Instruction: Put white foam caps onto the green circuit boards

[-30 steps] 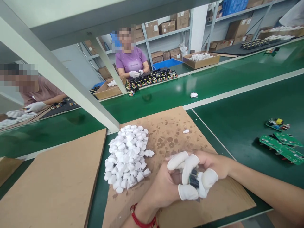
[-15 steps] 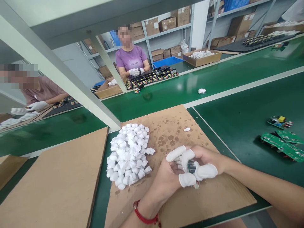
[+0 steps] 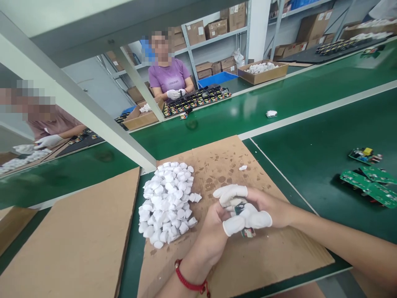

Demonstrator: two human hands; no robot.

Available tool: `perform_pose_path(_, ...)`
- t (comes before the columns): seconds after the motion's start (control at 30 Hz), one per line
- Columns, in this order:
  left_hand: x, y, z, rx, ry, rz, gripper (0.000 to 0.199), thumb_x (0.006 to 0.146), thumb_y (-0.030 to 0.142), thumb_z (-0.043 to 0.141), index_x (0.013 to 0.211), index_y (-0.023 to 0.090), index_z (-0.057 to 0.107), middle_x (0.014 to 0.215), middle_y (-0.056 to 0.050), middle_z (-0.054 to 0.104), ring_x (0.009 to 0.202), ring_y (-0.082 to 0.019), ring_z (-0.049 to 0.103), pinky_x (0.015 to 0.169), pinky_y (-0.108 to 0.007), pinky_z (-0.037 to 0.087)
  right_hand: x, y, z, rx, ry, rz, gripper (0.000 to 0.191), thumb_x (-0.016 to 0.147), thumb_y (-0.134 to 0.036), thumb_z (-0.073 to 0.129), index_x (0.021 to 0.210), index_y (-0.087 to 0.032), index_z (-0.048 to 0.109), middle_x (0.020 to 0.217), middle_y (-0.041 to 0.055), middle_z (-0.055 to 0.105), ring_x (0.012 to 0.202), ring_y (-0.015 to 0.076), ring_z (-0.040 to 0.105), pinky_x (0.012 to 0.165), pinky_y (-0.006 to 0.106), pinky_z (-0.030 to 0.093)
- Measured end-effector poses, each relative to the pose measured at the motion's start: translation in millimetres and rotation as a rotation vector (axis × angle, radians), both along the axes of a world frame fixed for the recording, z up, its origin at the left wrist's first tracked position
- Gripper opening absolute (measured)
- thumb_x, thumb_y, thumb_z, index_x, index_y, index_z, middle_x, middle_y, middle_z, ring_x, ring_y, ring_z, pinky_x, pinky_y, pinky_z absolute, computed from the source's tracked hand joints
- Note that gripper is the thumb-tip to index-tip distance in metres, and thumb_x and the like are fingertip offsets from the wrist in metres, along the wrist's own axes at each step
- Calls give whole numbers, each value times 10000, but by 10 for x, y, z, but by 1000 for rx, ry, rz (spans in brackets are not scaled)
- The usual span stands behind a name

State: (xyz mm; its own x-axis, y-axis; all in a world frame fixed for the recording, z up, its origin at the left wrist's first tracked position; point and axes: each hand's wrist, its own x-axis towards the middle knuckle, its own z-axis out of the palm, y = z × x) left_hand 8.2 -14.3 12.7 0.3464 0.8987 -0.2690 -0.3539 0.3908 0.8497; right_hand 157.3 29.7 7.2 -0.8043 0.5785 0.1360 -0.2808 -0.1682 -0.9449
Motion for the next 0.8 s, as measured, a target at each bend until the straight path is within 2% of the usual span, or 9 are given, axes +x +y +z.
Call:
perform_pose_path(0.07,-5,1,2,14,12,19,429,597,261,779,986,150,638,849,-52,674,804,-196,612,698,-287,488,9,11,2,137,-51,-40,326,740,-305,649,1033,-172,597,1258,134,439,612,70,582,535,221,498)
perform_pose_path(0.17,1,6,14,13,34,5,412,588,271,787,957,145,655,827,-54,676,789,-194,614,698,-291,487,32,51,13,388,-149,-63,296,744,-318,626,980,-140,630,1247,160,458,748,142,603,604,266,515)
perform_pose_path(0.23,14,13,23,10,35,-28,393,590,302,785,928,139,668,792,-56,675,765,-194,618,690,-295,491,46,72,23,446,-180,-49,283,764,-311,598,978,-129,627,1159,159,518,760,156,603,587,256,511)
perform_pose_path(0.37,39,33,25,12,-11,-75,429,581,417,769,888,131,679,720,-59,667,716,-202,622,661,-312,502,59,78,35,300,-197,17,312,813,-348,540,983,-92,594,1047,158,560,539,89,561,481,222,478)
perform_pose_path(0.43,45,38,17,0,-34,-74,445,573,442,766,879,132,676,738,-63,667,715,-200,622,662,-315,504,59,79,41,201,-178,69,347,830,-384,506,1005,-93,578,1009,142,568,510,87,553,506,248,487)
perform_pose_path(0.5,45,35,6,-14,-51,-60,447,577,440,765,890,136,668,780,-68,669,737,-199,621,677,-315,502,55,85,51,225,-197,74,366,807,-392,534,1032,-107,576,985,118,576,567,110,572,615,303,504)
perform_pose_path(0.6,44,22,3,-31,-47,-20,475,565,421,779,922,132,656,826,-76,669,802,-210,613,718,-314,490,45,96,57,410,-284,-15,421,683,-335,665,1046,-133,595,1104,118,548,734,155,586,790,358,469)
perform_pose_path(0.67,44,14,9,-42,-38,-1,516,539,417,794,944,130,652,837,-77,670,838,-219,606,742,-313,480,42,99,44,436,-311,-33,459,652,-284,675,1078,-137,585,1149,122,532,813,181,584,784,349,470)
perform_pose_path(0.8,32,13,12,-49,-72,-15,497,564,400,785,969,143,657,819,-67,674,838,-215,609,766,-321,471,47,105,-1,373,-257,-28,462,695,-249,627,1133,-125,554,1170,134,534,960,225,570,766,342,482)
